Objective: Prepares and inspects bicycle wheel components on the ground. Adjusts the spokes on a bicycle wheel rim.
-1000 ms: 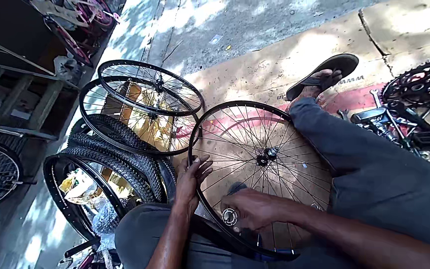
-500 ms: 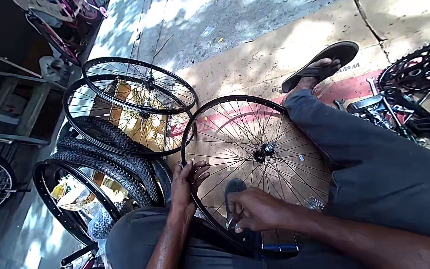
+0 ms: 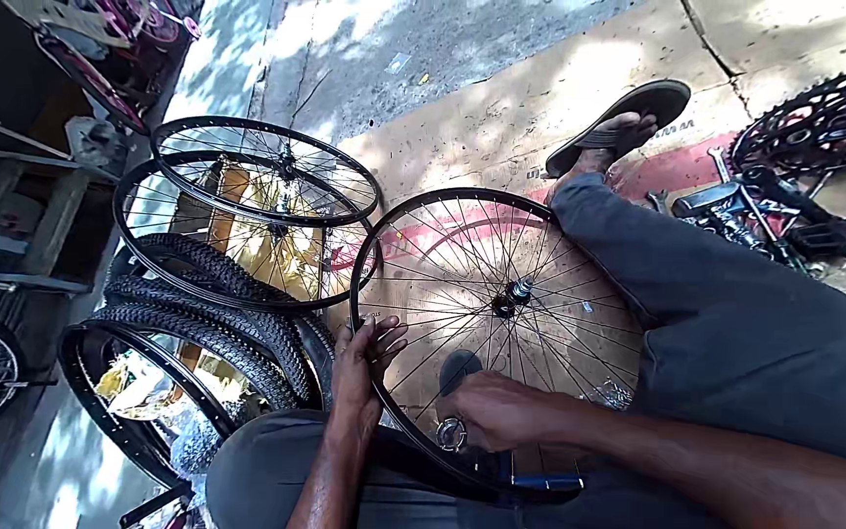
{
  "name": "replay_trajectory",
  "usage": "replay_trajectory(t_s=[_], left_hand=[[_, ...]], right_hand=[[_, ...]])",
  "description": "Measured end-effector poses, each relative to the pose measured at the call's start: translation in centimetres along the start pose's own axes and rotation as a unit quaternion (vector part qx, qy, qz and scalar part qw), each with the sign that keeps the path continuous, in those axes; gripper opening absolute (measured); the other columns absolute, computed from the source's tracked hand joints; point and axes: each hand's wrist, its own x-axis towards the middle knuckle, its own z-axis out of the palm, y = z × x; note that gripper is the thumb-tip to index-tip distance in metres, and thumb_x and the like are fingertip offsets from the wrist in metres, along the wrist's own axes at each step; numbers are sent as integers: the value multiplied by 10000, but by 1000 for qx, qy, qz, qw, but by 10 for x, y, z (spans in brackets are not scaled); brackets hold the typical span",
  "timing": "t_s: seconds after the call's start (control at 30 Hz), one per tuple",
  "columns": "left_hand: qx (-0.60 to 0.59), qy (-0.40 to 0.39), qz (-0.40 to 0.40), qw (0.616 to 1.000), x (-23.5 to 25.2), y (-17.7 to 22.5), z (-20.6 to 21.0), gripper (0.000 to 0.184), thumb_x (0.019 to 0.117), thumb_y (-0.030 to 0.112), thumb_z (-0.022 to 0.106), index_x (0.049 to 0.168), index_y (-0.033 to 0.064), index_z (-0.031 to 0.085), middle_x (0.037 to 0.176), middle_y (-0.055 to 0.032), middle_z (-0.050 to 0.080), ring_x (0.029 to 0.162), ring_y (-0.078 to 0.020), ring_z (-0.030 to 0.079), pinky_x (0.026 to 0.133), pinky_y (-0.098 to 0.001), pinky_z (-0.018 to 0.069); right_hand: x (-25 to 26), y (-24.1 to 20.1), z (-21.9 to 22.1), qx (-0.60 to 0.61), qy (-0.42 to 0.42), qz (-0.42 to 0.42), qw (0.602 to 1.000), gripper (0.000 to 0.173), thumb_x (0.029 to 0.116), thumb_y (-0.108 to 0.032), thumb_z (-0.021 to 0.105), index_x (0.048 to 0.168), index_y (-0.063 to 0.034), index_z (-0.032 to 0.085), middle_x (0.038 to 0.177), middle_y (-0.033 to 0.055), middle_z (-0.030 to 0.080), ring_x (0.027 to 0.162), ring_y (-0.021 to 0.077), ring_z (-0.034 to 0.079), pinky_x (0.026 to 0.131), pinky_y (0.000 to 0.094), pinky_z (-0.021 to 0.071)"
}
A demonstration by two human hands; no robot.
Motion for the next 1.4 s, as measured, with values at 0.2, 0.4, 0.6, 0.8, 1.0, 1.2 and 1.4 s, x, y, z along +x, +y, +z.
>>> replay_trajectory(t_s=[0.2,0.4,0.6,0.8,1.0,1.2,1.4], left_hand=[[3,1,-2,1000,-3,1,2,294,1086,224,492,1347,90,467,1121,-186,724,970,-301,746,849,-419,617],[6,-1,4,1000,-3,1,1,261,1078,205,514,1309,85,491,1124,-195,717,961,-305,745,840,-407,620],[12,10,5,1000,-4,2,4,273,1072,212,532,1311,84,505,1109,-188,723,945,-295,748,820,-401,624],[9,-2,6,1000,-4,2,1,276,1079,212,513,1319,78,491,1120,-197,720,965,-304,745,841,-407,619],[-3,5,5,1000,-2,1,3,281,1070,209,533,1317,78,498,1123,-200,716,957,-312,744,832,-420,621],[9,-2,6,1000,-4,0,2,292,1073,229,533,1325,87,494,1112,-191,721,951,-298,747,840,-407,620],[14,-1,10,1000,-3,1,2,256,1077,212,519,1297,81,505,1122,-193,717,949,-303,744,839,-413,619]], right_hand=[[-3,-1,6,25,58,46,997,262,902,-155,740,1140,-92,650,946,80,705,855,247,689,778,483,567],[-9,3,-19,109,-60,-17,992,413,903,-286,806,1206,-57,646,1059,118,683,892,231,674,835,449,568],[6,-5,16,-54,79,36,995,202,871,-75,690,1071,-77,660,905,129,692,874,325,689,764,548,544],[-11,9,-15,154,-22,-28,987,321,898,-277,811,1088,-52,684,1084,78,648,893,165,651,814,356,571],[4,-1,4,-30,7,-9,999,225,927,-137,692,1138,-64,669,959,148,701,914,337,684,810,560,534],[-5,3,-5,120,34,38,991,300,893,-242,811,1089,-63,670,975,76,686,842,188,669,784,403,565],[-3,4,-13,55,-45,-28,997,359,920,-243,781,1186,-53,634,964,125,696,851,267,679,811,493,550]])
